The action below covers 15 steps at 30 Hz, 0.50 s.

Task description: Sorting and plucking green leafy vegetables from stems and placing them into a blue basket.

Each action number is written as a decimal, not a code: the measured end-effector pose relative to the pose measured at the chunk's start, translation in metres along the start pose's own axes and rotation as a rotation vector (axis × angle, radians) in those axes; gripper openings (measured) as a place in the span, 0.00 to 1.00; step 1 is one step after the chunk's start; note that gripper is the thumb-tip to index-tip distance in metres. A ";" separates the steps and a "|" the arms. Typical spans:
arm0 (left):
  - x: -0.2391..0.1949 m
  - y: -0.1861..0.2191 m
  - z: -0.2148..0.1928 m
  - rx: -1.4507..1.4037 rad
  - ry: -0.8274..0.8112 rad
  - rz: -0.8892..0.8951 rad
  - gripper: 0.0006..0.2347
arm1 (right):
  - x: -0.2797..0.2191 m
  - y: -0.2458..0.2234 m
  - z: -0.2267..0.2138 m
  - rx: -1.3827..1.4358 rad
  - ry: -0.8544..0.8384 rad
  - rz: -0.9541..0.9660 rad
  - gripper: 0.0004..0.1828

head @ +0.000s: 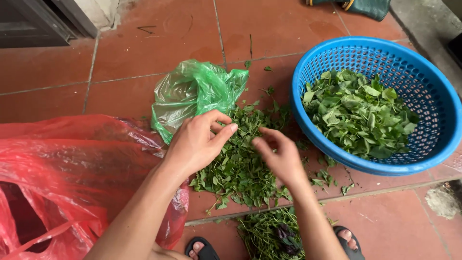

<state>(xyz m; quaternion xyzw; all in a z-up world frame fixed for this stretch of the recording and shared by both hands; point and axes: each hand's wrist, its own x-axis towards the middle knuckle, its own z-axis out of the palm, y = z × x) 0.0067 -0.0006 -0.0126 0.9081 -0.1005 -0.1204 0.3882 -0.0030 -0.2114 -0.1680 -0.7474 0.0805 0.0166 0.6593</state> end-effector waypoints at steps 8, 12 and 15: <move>0.001 -0.005 -0.006 0.008 -0.009 -0.006 0.14 | 0.020 0.030 -0.007 -0.499 0.116 -0.068 0.11; 0.004 -0.011 -0.005 -0.002 -0.029 0.022 0.15 | 0.021 0.017 -0.016 0.152 0.095 0.071 0.13; 0.005 -0.005 -0.003 0.006 -0.047 0.005 0.15 | 0.018 0.016 -0.021 0.184 0.058 0.077 0.16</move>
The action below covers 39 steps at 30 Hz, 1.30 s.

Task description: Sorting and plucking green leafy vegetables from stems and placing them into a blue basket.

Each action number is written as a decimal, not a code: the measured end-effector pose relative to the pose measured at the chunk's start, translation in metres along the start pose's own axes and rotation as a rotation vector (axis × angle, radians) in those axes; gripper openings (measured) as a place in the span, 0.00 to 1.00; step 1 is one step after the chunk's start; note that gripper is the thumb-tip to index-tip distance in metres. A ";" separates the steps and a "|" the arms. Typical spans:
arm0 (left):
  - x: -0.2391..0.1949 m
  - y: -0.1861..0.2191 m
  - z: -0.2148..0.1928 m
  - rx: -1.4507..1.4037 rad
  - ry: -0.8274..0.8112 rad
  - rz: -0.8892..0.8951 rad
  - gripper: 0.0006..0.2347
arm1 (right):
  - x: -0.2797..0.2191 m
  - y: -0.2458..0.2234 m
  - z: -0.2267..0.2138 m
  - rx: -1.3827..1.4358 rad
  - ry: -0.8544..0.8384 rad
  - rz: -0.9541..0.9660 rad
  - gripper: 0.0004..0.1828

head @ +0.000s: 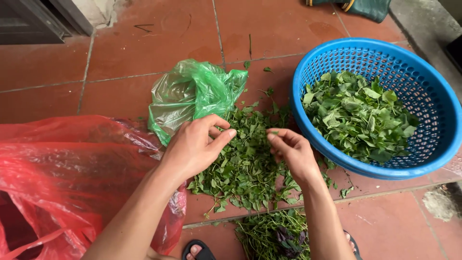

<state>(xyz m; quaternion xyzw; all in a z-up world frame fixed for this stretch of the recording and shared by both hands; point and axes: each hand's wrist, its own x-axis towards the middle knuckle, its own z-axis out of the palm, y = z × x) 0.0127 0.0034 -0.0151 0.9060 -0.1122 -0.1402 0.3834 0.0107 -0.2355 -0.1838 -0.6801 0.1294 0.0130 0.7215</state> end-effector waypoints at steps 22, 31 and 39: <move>-0.003 0.005 0.001 0.010 -0.066 -0.003 0.15 | 0.007 0.023 0.005 -0.424 -0.246 0.030 0.28; 0.002 -0.003 0.010 -0.026 -0.116 -0.020 0.14 | -0.018 0.000 0.012 0.529 -0.306 -0.082 0.27; -0.005 0.006 0.017 -0.126 -0.198 0.118 0.15 | -0.026 -0.001 0.012 0.798 -0.381 -0.062 0.29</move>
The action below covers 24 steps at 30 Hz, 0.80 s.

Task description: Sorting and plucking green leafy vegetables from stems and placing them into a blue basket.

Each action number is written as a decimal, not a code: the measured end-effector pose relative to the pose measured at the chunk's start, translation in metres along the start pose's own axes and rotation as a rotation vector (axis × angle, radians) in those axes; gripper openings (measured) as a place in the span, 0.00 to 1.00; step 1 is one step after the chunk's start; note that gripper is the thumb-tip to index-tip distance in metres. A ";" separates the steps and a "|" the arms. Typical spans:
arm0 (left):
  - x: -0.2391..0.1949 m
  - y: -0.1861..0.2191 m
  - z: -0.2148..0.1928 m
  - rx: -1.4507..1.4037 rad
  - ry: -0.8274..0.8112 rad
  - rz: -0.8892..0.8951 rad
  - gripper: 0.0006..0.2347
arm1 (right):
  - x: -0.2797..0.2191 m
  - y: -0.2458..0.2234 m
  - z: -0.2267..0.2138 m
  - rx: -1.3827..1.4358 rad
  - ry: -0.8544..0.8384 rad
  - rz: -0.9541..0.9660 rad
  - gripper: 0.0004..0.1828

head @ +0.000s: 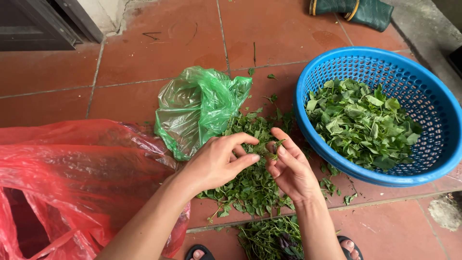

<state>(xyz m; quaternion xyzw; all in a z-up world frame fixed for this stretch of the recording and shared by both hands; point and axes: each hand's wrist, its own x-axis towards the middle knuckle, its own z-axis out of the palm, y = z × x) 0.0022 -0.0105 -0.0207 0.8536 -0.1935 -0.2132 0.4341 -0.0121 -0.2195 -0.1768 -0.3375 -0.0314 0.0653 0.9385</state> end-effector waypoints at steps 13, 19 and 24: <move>0.007 -0.017 0.003 0.010 0.143 0.034 0.07 | -0.002 -0.047 0.025 -0.404 0.315 -0.235 0.14; 0.000 -0.015 0.015 0.208 -0.119 -0.072 0.05 | -0.016 -0.110 0.024 -1.061 0.534 -0.446 0.29; -0.013 0.012 0.023 0.337 -0.601 -0.260 0.24 | -0.022 -0.097 0.040 -1.251 0.484 -0.279 0.18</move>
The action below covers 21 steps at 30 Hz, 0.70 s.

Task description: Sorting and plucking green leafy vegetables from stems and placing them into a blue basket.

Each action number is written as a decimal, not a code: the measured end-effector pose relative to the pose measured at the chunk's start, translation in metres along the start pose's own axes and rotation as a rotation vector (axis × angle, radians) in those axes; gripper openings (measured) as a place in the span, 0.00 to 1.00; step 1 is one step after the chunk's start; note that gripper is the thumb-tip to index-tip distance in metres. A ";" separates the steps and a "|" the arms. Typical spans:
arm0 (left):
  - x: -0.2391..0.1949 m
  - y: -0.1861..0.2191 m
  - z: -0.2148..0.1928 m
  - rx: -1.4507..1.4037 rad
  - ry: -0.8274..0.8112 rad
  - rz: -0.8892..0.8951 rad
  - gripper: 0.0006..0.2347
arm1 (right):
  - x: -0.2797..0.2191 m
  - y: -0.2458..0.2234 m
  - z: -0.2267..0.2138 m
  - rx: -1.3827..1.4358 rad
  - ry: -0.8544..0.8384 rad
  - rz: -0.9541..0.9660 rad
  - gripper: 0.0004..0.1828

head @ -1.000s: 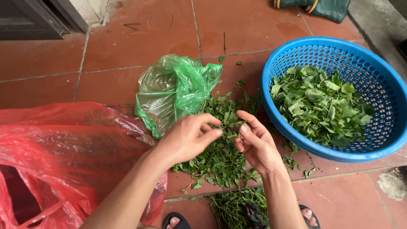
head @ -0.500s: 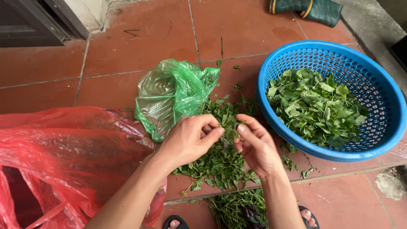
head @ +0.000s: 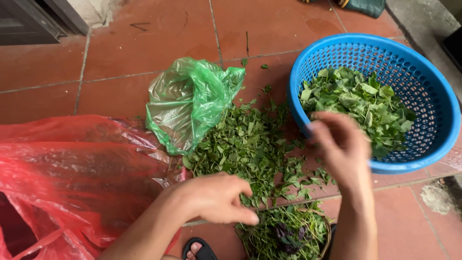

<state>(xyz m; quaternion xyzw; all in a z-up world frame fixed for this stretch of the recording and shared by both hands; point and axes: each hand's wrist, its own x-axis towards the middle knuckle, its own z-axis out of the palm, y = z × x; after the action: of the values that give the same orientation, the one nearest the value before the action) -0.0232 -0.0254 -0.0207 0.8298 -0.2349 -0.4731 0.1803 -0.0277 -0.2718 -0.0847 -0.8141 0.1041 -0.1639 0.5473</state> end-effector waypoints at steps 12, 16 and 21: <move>-0.009 -0.019 -0.024 -0.146 0.464 -0.021 0.20 | -0.020 0.046 0.053 -0.401 -0.609 0.155 0.12; 0.009 -0.025 -0.018 -0.160 0.557 0.100 0.16 | -0.010 0.033 0.046 0.005 -0.482 0.262 0.09; 0.018 -0.020 -0.010 -0.105 0.560 0.134 0.16 | -0.007 0.043 0.048 0.109 -0.348 0.232 0.11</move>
<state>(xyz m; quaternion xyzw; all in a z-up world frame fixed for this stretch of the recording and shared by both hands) -0.0024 -0.0180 -0.0394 0.9002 -0.2056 -0.2241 0.3117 -0.0158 -0.2444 -0.1420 -0.7819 0.0921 0.0379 0.6154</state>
